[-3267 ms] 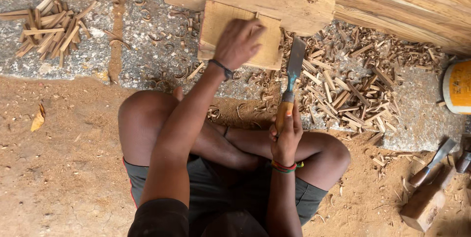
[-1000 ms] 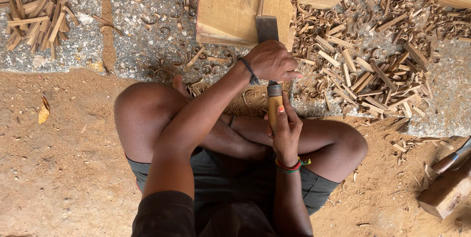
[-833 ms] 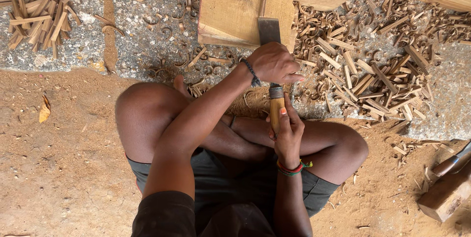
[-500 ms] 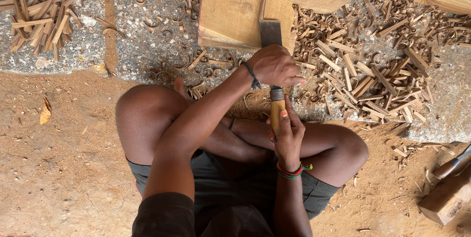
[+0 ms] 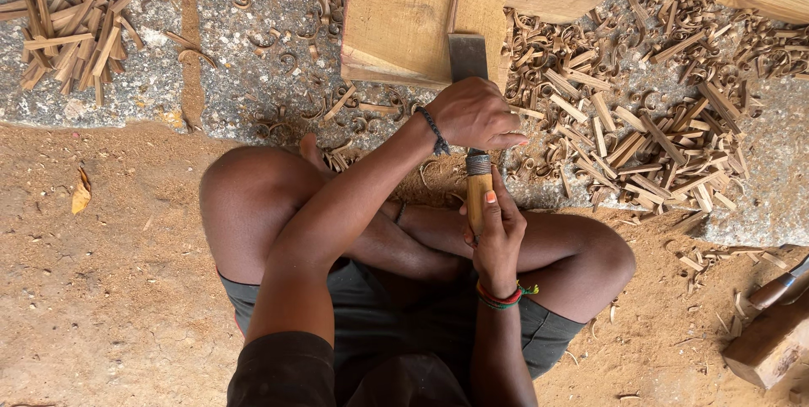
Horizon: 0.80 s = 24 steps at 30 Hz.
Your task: The person sits cross-legged on the ground and uses a chisel to carve a small rectangular wooden block. They repeatedly strike the chisel with a mallet to remove wood shavings, occasionally pausing to clear debris from the work surface.
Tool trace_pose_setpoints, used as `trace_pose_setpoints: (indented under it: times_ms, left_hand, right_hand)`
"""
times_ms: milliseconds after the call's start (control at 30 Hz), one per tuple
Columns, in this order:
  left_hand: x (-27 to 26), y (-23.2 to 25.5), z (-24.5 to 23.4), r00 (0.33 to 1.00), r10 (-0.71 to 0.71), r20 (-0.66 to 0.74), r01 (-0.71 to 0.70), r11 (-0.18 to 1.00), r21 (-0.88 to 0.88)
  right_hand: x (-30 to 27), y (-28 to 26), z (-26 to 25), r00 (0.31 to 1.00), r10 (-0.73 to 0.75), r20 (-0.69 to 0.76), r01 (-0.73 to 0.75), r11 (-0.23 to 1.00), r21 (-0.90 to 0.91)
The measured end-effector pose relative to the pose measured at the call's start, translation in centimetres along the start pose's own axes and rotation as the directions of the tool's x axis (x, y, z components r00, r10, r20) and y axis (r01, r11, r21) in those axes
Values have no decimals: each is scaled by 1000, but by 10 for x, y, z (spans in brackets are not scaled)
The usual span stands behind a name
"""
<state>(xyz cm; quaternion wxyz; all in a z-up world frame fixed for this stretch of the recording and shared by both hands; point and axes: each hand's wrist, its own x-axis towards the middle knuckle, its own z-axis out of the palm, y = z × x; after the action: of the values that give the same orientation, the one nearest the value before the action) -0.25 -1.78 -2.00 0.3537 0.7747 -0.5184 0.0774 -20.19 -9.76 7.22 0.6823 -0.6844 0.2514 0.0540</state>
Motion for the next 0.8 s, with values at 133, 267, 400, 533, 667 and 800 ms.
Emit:
trace_pose_setpoints:
  times_ms: [133, 267, 400, 533, 667, 800]
  left_hand:
    - [-1, -6, 3, 1000, 7, 0, -7, 1000, -15]
    - [-2, -12, 22, 996, -77, 49, 84, 985, -149]
    - [-5, -26, 41, 996, -84, 25, 88, 974, -207]
    - [-9, -33, 56, 997, -68, -42, 51, 949, -312]
    - [-10, -34, 45, 999, -45, -24, 38, 964, -262]
    - [-15, -28, 15, 992, -111, 54, 116, 986, -117]
  right_hand:
    - [1, 1, 2, 1000, 6, -8, -6, 1000, -17]
    - [4, 2, 2, 1000, -4, 10, 5, 999, -38]
    - [2, -6, 5, 1000, 0, 15, 1, 996, -91]
    - [-3, -13, 13, 1000, 18, 5, -17, 990, -140]
    - [-5, -12, 26, 999, -35, 9, 36, 989, -146]
    - [-7, -6, 34, 998, -60, 5, 61, 988, -139]
